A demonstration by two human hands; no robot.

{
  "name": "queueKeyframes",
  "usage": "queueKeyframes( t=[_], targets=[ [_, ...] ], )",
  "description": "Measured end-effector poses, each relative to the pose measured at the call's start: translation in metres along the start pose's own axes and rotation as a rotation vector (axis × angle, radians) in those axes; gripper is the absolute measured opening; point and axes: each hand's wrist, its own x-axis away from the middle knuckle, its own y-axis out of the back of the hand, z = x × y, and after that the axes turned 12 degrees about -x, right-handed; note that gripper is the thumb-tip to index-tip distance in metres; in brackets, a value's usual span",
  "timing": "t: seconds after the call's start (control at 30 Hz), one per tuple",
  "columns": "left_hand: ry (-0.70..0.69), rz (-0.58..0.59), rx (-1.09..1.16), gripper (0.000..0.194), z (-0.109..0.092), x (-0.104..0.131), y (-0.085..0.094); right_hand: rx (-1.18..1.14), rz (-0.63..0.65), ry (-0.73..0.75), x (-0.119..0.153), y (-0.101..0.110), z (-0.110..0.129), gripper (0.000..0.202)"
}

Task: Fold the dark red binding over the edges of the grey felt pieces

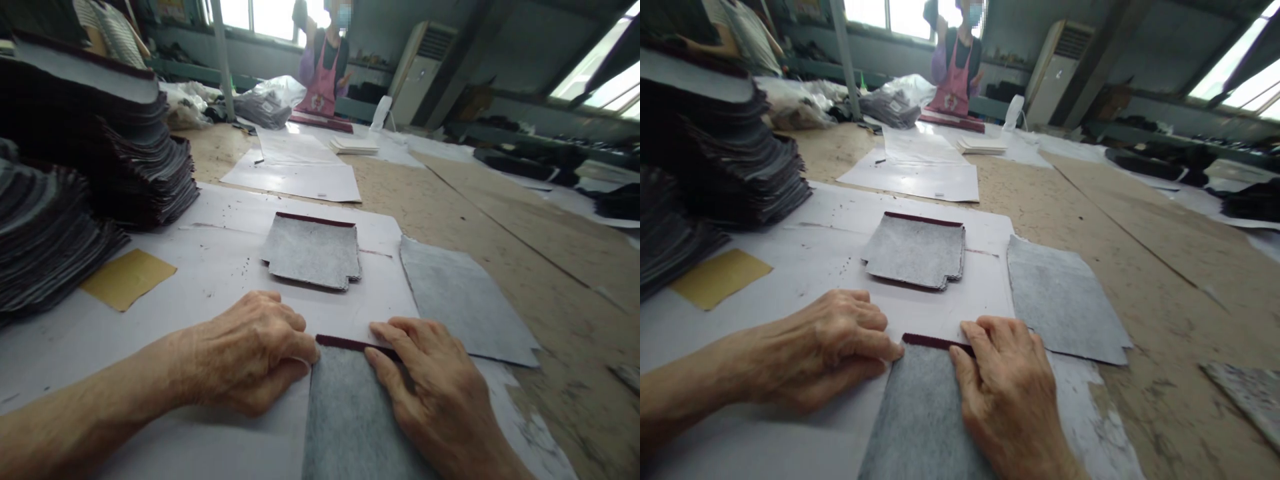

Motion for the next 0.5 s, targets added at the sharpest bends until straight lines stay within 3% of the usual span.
queueKeyframes(
  t=[0.17,0.27,0.37,0.43,0.5],
  targets=[
    [0.012,-0.055,0.064,0.015,0.004,0.0,0.0,-0.09,0.187,-0.188,-0.003,0.004,0.012,0.004],
    [0.067,-0.175,0.09,0.02,0.007,0.003,0.0,-0.14,0.293,-0.21,-0.007,0.003,0.026,0.004],
    [0.107,-0.364,0.047,0.013,0.008,0.012,-0.011,-0.104,0.268,-0.11,-0.007,-0.001,0.036,0.004],
    [0.077,-0.504,-0.013,0.028,0.007,0.012,-0.028,-0.047,0.196,-0.014,-0.005,-0.006,0.038,0.006],
    [0.111,-0.618,0.036,0.023,0.003,-0.002,-0.052,0.023,0.119,0.075,-0.003,-0.012,0.035,0.01]
  ],
)
